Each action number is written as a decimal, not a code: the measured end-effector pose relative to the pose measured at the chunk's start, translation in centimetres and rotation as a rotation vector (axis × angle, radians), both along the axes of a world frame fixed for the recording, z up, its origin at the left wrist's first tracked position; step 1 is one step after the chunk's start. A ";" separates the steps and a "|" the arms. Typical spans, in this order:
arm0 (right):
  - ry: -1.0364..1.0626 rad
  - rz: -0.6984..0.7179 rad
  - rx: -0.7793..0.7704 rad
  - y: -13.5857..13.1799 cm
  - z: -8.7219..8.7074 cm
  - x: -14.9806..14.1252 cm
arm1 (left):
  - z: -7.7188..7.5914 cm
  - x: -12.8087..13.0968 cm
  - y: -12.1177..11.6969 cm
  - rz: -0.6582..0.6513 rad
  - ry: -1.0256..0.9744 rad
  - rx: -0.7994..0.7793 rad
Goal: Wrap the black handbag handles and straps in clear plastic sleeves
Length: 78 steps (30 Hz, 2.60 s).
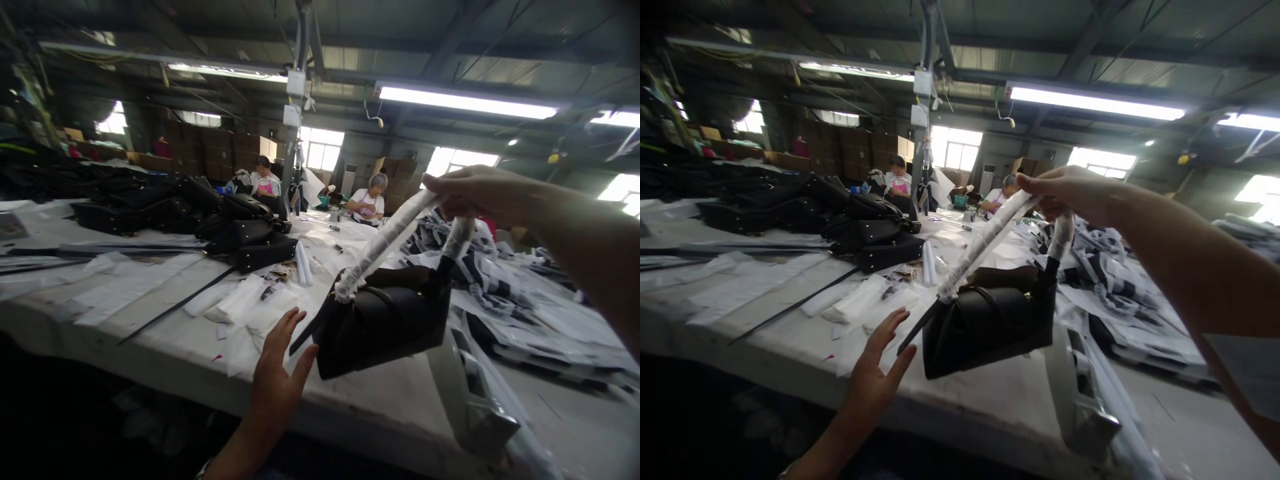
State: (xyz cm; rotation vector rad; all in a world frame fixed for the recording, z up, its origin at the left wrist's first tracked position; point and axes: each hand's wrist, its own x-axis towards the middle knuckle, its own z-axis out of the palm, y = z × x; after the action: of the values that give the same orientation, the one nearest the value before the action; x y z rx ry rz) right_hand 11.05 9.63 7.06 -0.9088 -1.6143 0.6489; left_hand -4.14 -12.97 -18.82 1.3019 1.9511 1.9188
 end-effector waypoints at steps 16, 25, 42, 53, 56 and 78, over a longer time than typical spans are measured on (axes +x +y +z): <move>-0.487 0.007 0.372 0.3 -8.9 1.9 | -5.7 7.9 2.5 -0.192 -0.043 -0.372; -0.514 0.286 -0.283 -11.1 -23.8 8.7 | -6.7 8.0 2.2 -0.289 -0.085 -0.291; -0.374 0.534 -0.594 -12.5 -29.2 5.1 | -4.7 -5.7 3.6 0.175 0.339 -0.751; -0.352 0.565 -0.587 -12.5 -29.5 5.2 | -5.4 -6.4 4.1 0.109 0.272 -0.702; -0.319 0.576 -0.596 -12.5 -29.9 5.0 | -5.2 -6.5 4.3 0.065 0.213 -0.656; -0.161 0.681 -0.653 -13.6 -28.4 3.4 | -0.6 2.7 0.3 -0.393 -0.408 -0.352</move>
State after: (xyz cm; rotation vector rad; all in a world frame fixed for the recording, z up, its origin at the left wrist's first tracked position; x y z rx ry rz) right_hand 14.43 -3.95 -21.34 -0.8632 -1.8981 1.6816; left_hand -1.39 -12.70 -19.45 1.0054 1.5931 1.4358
